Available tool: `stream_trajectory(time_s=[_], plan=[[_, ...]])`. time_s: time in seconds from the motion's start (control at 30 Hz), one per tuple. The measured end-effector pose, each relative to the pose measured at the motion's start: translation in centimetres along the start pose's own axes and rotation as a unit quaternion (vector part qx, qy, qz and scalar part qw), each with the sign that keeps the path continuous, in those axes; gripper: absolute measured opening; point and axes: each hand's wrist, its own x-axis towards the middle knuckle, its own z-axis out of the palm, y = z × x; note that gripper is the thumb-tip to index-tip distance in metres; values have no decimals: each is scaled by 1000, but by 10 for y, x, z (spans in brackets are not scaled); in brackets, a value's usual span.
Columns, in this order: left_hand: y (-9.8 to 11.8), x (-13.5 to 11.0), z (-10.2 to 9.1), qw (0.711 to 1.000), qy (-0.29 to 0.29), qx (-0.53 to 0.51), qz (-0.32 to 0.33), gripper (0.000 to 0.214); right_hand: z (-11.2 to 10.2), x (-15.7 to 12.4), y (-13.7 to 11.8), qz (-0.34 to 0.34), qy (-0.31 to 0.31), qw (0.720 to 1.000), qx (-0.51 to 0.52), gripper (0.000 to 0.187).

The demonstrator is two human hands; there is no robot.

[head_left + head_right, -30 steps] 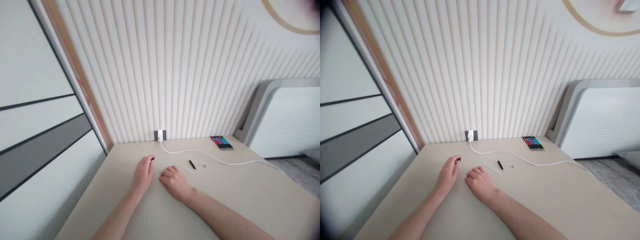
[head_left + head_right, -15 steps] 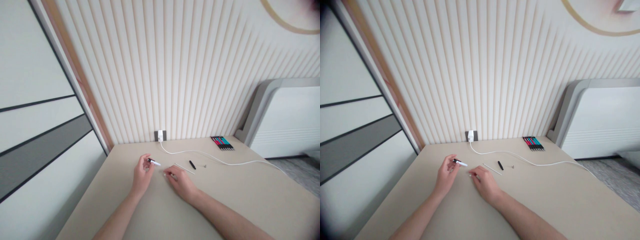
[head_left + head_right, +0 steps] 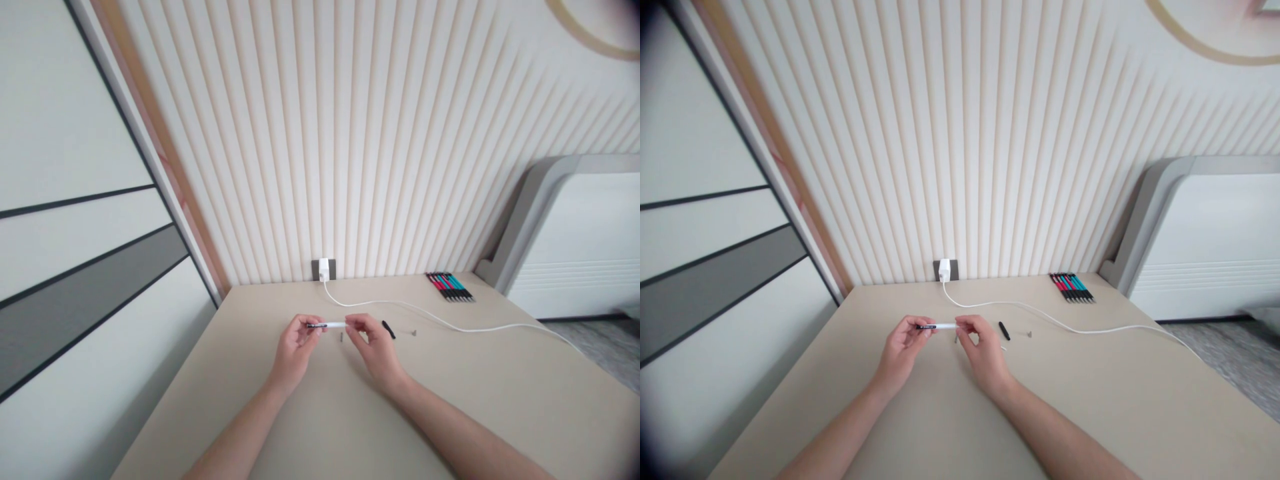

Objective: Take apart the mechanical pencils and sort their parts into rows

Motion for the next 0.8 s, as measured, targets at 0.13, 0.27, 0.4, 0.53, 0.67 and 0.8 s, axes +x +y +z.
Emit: stream_trajectory(time_s=[0.13, 0.27, 0.4, 0.53, 0.67, 0.8], plan=[[1, 0, -1, 1000, -3, -2, -11, 17, -2, 0, -3, -10, -3, 1000, -8, 19], [-1, 0, -3, 998, -21, 52, -5, 17, -2, 0, -4, -17, 7, 1000, 16, 18], [-3, 0, -5, 976, -38, 204, 67, 15, -1, -1, -6, -21, 14, 999, 33, 17], [-1, 2, -10, 901, -93, 377, 194, 13, -4, 0, -9, -46, -16, 999, 21, 11], [2, 5, -16, 865, -103, 433, 232, 15, -7, 2, -10, -68, -44, 997, 8, 9], [3, 6, -20, 853, -130, 451, 226, 20, -9, 5, -7, -95, -70, 993, -12, 11]])
